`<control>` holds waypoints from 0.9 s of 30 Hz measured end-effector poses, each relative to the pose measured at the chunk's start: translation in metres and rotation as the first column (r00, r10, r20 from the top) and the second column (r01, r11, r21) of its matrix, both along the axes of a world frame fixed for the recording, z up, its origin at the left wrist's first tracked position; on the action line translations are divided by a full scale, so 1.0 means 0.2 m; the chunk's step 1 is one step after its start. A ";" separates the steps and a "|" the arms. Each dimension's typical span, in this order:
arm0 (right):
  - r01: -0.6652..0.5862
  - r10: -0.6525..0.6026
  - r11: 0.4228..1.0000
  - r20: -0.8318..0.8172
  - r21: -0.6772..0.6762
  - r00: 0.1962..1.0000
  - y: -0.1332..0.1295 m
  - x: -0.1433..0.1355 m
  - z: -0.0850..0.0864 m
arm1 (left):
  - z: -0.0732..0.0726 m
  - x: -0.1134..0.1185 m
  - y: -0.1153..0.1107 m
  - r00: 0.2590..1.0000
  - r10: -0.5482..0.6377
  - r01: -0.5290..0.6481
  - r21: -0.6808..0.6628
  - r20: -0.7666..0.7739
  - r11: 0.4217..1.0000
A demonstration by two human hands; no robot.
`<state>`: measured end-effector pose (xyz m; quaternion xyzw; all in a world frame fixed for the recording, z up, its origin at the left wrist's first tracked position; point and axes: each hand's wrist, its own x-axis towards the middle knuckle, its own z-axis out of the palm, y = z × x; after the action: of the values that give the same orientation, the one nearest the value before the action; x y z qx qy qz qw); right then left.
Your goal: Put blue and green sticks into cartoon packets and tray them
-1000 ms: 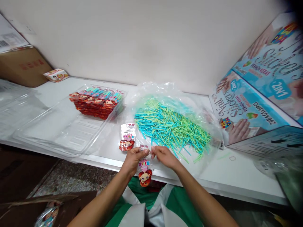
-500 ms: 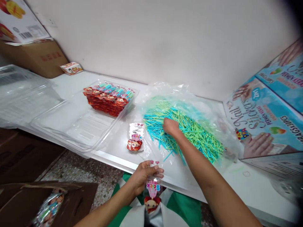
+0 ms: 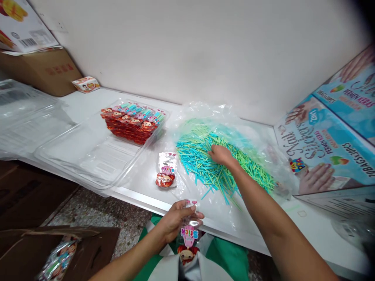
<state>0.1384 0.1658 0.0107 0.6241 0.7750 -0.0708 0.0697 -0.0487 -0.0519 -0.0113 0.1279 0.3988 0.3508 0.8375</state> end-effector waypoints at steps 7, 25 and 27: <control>0.058 -0.055 0.998 -0.117 0.026 0.992 -0.05 0.15 0.00 | 0.03 0.03 0.05 1.000 0.004 -0.005 0.043 0.024 0.999; 0.207 -0.086 0.960 -0.508 0.187 0.857 -0.27 0.26 -0.01 | 0.08 0.00 0.21 0.990 0.056 -0.038 0.136 -0.127 0.990; 0.226 -0.103 0.970 -0.679 0.095 0.727 -0.35 0.25 -0.05 | 0.08 0.00 0.21 0.987 0.068 -0.049 0.136 -0.142 0.989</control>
<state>0.1882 0.0966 0.0017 0.6268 0.6927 -0.2292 -0.2734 -0.0485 -0.0094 0.0054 0.1968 0.4388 0.3906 0.7850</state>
